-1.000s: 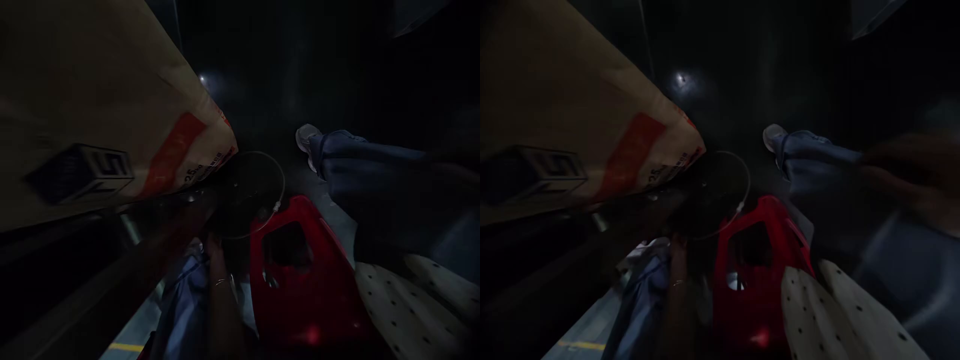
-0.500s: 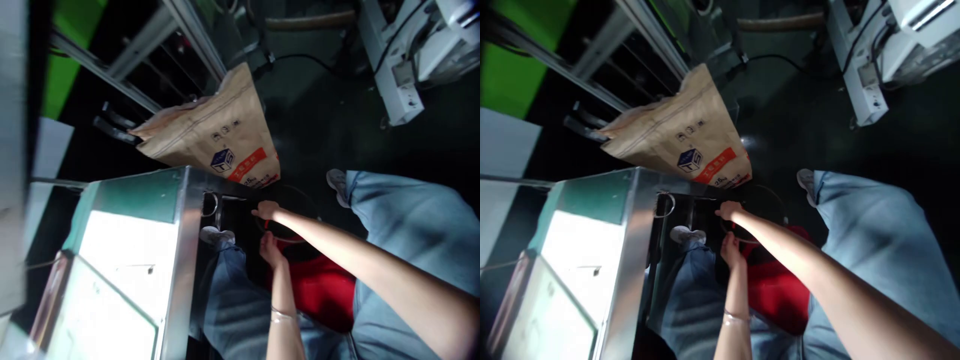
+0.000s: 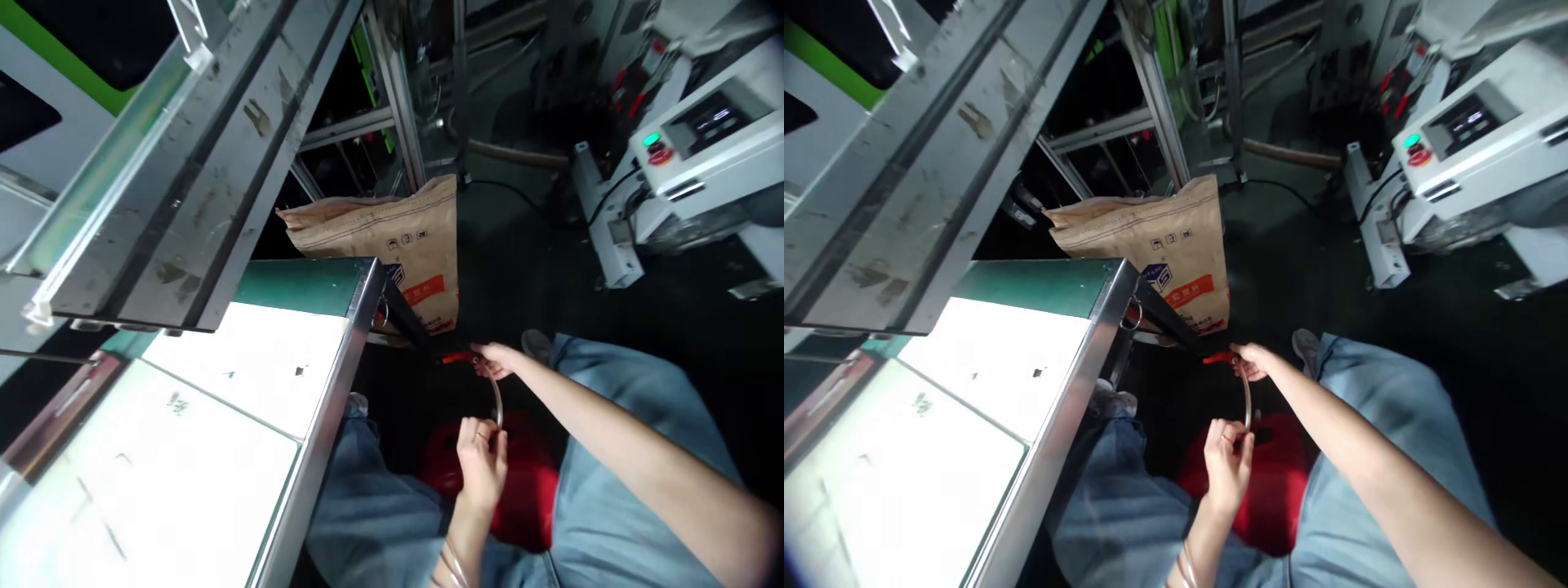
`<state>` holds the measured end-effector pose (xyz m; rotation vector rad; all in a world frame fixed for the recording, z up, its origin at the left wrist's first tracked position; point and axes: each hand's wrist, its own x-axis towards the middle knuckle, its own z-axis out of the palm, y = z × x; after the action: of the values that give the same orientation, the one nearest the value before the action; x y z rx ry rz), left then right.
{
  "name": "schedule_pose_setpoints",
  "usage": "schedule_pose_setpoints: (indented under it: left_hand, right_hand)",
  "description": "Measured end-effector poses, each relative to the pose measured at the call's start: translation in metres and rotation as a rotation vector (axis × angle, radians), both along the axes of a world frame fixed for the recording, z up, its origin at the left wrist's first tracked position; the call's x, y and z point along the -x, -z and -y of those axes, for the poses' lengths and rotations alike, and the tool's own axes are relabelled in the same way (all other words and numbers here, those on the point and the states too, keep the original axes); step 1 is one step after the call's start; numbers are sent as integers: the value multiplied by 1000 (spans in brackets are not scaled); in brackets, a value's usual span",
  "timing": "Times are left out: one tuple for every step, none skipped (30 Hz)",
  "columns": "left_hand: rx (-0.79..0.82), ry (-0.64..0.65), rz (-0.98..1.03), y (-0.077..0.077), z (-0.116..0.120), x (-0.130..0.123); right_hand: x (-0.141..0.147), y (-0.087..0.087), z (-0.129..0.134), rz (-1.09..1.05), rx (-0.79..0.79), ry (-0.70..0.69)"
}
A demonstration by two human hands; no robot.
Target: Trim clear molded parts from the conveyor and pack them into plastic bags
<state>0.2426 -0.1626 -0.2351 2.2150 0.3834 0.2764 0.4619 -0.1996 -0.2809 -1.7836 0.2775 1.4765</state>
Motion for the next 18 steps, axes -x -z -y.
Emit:
schedule_pose_setpoints:
  left_hand:
    - [-22, 46, 20, -3, -2, 0]
    - [-41, 89, 42, -5, -3, 1]
    - [-59, 132, 63, -7, -5, 3]
    - [-74, 175, 84, -10, -7, 4]
    - [-88, 217, 104, -12, -8, 7]
    - [-99, 255, 121, -13, -10, 9]
    - [-109, 285, 134, -14, -11, 11]
    - [-119, 301, 143, -15, -14, 13]
    - [-126, 302, 147, -15, -17, 15]
    - [-133, 287, 147, -14, -21, 16]
    - [-139, 261, 143, -12, -27, 17]
    - [-142, 224, 136, -10, -35, 15]
    - [-145, 180, 127, -6, -44, 13]
    - [-148, 131, 118, -3, -54, 9]
    - [-149, 80, 110, 1, -65, 3]
    - [-149, 29, 102, 5, -76, -3]
    - [-147, -20, 95, 8, -86, -10]
    - [-141, -67, 90, 11, -94, -17]
  right_hand:
    - [0, -2, 10, -19, 16, 23]
    - [1, -5, 20, -37, 33, 46]
    - [3, -7, 31, -50, 46, 71]
    - [7, -9, 42, -55, 49, 103]
    - [11, -11, 52, -51, 40, 141]
    - [15, -13, 61, -34, 17, 184]
    - [19, -15, 69, -5, -18, 231]
    - [21, -18, 74, 35, -63, 279]
    - [21, -21, 77, 84, -112, 325]
    - [18, -25, 79, 141, -163, 367]
    - [14, -31, 78, 202, -214, 402]
    - [7, -39, 76, 266, -265, 431]
    - [-1, -49, 72, 334, -316, 453]
    - [-9, -61, 67, 407, -366, 469]
    - [-17, -74, 61, 484, -417, 477]
    - [-23, -88, 54, 565, -467, 478]
    - [-27, -102, 46, 647, -513, 471]
    - [-29, -116, 38, 727, -554, 457]
